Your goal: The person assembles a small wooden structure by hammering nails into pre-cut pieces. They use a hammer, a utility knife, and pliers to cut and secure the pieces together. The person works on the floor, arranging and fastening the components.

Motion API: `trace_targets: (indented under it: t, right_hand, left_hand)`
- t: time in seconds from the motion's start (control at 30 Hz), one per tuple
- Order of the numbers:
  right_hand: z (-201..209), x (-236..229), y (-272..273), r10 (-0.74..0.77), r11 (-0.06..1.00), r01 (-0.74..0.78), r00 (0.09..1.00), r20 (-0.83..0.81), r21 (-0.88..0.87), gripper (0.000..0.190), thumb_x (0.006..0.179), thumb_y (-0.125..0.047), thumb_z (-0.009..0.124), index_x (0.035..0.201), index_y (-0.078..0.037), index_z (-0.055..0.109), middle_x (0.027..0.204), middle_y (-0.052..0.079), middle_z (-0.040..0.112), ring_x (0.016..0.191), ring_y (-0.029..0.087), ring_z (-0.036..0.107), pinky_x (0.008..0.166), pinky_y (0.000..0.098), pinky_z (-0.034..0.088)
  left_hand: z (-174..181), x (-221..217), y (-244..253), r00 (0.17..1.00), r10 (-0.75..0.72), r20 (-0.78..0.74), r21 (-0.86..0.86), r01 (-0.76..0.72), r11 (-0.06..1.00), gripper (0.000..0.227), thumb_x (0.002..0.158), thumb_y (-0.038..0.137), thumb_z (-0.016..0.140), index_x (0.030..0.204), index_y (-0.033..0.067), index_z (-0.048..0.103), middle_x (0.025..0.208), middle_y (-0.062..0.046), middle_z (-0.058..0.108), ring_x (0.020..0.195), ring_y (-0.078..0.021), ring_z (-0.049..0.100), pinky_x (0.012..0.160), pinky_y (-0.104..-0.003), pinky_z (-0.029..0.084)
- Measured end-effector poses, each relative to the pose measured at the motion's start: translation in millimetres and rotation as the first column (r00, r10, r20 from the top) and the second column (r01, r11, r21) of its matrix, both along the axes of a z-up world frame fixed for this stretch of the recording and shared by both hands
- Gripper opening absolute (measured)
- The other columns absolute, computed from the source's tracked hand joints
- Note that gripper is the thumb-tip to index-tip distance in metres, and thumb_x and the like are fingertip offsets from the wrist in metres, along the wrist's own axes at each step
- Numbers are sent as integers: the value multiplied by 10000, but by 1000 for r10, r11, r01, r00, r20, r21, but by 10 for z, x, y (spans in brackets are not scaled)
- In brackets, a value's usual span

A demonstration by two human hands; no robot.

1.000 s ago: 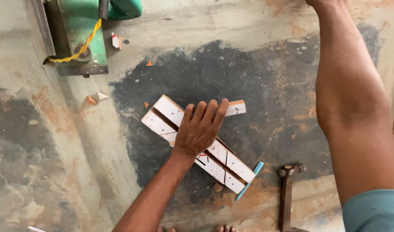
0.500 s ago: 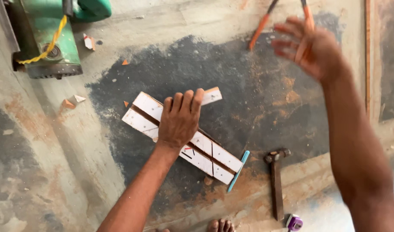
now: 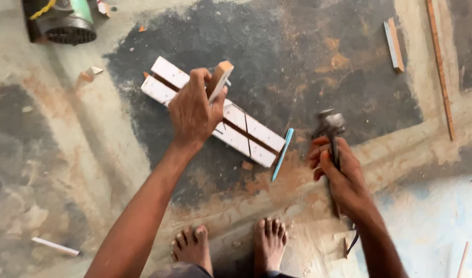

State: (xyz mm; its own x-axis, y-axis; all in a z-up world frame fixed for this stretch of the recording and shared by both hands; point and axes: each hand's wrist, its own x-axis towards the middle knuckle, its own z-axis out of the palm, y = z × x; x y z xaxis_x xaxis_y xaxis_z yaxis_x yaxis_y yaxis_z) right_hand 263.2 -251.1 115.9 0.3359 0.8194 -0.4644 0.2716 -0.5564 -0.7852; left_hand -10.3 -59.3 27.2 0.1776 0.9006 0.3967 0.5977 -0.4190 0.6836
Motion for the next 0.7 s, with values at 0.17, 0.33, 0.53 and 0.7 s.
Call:
trace_targets:
  t: [0.17,0.33,0.53,0.7]
  right_hand:
    - [132,-224,-394,122,956,-216,908,-400,-199,283,988,-235,576,1009,40,639,1272,197,719,1329,290,593,1114,546,370]
    - [-57,-867,-628,71,966,-244,566,-821,-84,419,1033,-283,526,1337,4,547,1311,249,608,1194,413,595,1040,572,481]
    - [130,-1153,-554,115,945,-289,729,-675,-152,558,1017,-346,417,1468,-18,390,1457,280,549,1274,419,616,1006,561,575]
    - [272,-1185,-542,126,948,-301,654,-746,-103,593,1016,-337,433,1492,10,361,1507,276,508,1369,449,551,1023,580,524]
  left_hand:
    - [499,-321,-737,982,-154,105,-321,180,930,564,887,369,768,1289,81,497,864,-133,760,683,-305,765,586,-412,582]
    - [612,-521,-1218,959,-274,-76,-312,238,920,665,838,514,749,1339,148,508,848,-136,744,751,-343,747,628,-460,576]
    - [613,-538,-1467,963,-266,-53,-298,239,924,469,949,345,635,1350,133,516,987,-132,730,810,-358,742,678,-470,602]
    - [635,-456,-1573,956,-294,-3,-251,284,926,378,981,207,616,1319,72,517,1028,-165,725,822,-394,737,663,-486,605]
